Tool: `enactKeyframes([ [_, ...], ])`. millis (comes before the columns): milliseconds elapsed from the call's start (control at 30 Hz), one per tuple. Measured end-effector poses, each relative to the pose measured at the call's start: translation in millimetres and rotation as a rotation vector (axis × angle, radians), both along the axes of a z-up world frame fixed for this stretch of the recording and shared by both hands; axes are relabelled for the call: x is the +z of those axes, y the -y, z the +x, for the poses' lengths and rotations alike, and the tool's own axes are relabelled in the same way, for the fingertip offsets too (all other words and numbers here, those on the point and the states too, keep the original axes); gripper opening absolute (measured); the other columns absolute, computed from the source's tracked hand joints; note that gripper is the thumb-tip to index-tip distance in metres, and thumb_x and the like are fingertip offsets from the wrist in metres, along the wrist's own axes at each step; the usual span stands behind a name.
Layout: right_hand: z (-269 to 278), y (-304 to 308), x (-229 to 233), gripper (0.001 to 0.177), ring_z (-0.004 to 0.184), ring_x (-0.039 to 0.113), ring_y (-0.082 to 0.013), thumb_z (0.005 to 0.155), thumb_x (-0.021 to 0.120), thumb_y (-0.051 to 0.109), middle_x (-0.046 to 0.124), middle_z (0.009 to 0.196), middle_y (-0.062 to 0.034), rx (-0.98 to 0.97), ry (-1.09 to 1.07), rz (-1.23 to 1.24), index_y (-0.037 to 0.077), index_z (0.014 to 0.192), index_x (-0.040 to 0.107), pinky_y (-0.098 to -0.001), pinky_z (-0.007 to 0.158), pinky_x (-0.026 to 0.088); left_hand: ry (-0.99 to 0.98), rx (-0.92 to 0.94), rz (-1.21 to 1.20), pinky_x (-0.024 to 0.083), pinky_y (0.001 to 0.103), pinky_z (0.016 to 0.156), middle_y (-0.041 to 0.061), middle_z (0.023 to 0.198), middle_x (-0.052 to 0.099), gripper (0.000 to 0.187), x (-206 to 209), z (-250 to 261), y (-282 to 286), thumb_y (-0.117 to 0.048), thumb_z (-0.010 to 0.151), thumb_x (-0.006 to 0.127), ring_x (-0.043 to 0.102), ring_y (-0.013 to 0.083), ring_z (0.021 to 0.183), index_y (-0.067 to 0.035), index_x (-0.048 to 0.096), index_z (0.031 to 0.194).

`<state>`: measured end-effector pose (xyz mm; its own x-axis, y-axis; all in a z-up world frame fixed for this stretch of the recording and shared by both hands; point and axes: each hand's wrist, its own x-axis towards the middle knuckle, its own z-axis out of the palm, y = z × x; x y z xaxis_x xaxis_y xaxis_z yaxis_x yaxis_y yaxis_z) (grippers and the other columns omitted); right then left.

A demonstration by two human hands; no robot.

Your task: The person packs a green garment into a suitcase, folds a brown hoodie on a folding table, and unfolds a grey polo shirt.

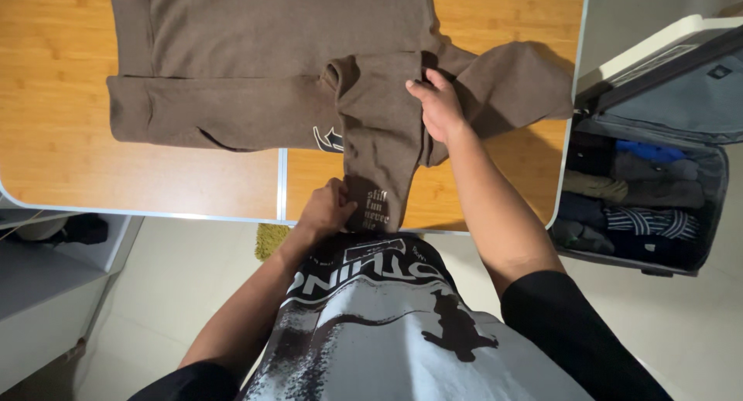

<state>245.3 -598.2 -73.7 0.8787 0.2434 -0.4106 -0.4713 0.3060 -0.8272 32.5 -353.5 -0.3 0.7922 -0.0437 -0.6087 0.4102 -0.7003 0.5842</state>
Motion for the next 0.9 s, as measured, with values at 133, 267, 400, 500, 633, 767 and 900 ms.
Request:
enactKeyframes([
  [133, -1.7, -0.3, 3.4, 0.051, 0.123, 0.056, -0.0189, 0.095, 0.073, 0.009, 0.063, 0.131, -0.0093, 0.008, 0.037, 0.030, -0.004, 0.141, 0.055, -0.0338, 0.111, 0.043, 0.116, -0.025, -0.186, 0.058, 0.040, 0.079, 0.019, 0.093, 0.076, 0.037, 18.7, 7.4, -12.3, -0.026, 0.089, 0.074, 0.075, 0.0307, 0.087, 0.000, 0.065, 0.114],
  [267, -2.2, -0.6, 9.1, 0.047, 0.125, 0.057, -0.0172, 0.094, 0.072, 0.010, 0.065, 0.132, -0.0068, 0.024, 0.030, 0.048, -0.001, 0.137, 0.057, -0.0322, 0.111, 0.043, 0.082, -0.018, -0.250, 0.056, 0.039, 0.078, 0.019, 0.096, 0.073, 0.034, 38.2, 14.3, -10.1, -0.023, 0.093, 0.068, 0.073, 0.0297, 0.086, -0.002, 0.062, 0.119],
  [400, -2.2, -0.2, 3.5, 0.050, 0.125, 0.056, -0.0173, 0.093, 0.073, 0.011, 0.064, 0.132, -0.0074, -0.012, 0.006, 0.035, -0.001, 0.138, 0.056, -0.0331, 0.112, 0.042, 0.035, 0.040, -0.363, 0.055, 0.035, 0.073, 0.012, 0.093, 0.070, 0.031, 29.8, 13.7, -4.8, -0.020, 0.096, 0.065, 0.068, 0.0210, 0.081, -0.005, 0.059, 0.122],
  [500, 0.1, 1.3, -5.3, 0.057, 0.127, 0.055, -0.0172, 0.092, 0.075, 0.012, 0.063, 0.134, -0.0083, -0.030, -0.018, 0.012, -0.001, 0.141, 0.050, -0.0330, 0.113, 0.040, 0.053, 0.255, -0.714, 0.047, 0.032, 0.065, 0.005, 0.094, 0.061, 0.018, 14.4, 11.2, -4.0, -0.016, 0.106, 0.062, 0.055, 0.0138, 0.075, -0.003, 0.060, 0.118],
  [633, -0.2, 1.2, -7.2, 0.069, 0.132, 0.054, -0.0188, 0.090, 0.078, 0.015, 0.061, 0.139, -0.0117, -0.055, -0.036, -0.018, -0.002, 0.147, 0.043, -0.0318, 0.114, 0.040, 0.275, 0.450, -1.041, 0.051, 0.025, 0.091, 0.000, 0.110, 0.060, 0.011, 11.0, 35.5, -17.4, -0.010, 0.115, 0.061, 0.058, 0.0078, 0.101, -0.004, 0.060, 0.124],
  [767, -0.8, -1.3, 11.4, 0.067, 0.122, 0.057, -0.0237, 0.090, 0.076, 0.022, 0.064, 0.134, -0.0152, 0.008, -0.063, -0.212, -0.004, 0.147, 0.053, -0.0345, 0.104, 0.044, 0.011, 0.650, -1.157, 0.052, 0.032, 0.071, 0.003, 0.102, 0.065, 0.019, 21.5, 57.3, -35.1, -0.017, 0.106, 0.057, 0.061, 0.0143, 0.087, -0.009, 0.062, 0.123],
  [900, -1.2, -3.1, 13.6, 0.070, 0.129, 0.054, -0.0203, 0.087, 0.077, 0.020, 0.061, 0.139, -0.0126, -0.037, -0.091, -0.150, 0.000, 0.147, 0.047, -0.0335, 0.109, 0.041, 0.036, 0.688, -1.192, 0.050, 0.032, 0.098, 0.006, 0.121, 0.067, 0.026, 12.5, 56.8, -41.1, -0.015, 0.107, 0.060, 0.063, 0.0155, 0.113, -0.002, 0.060, 0.129],
])
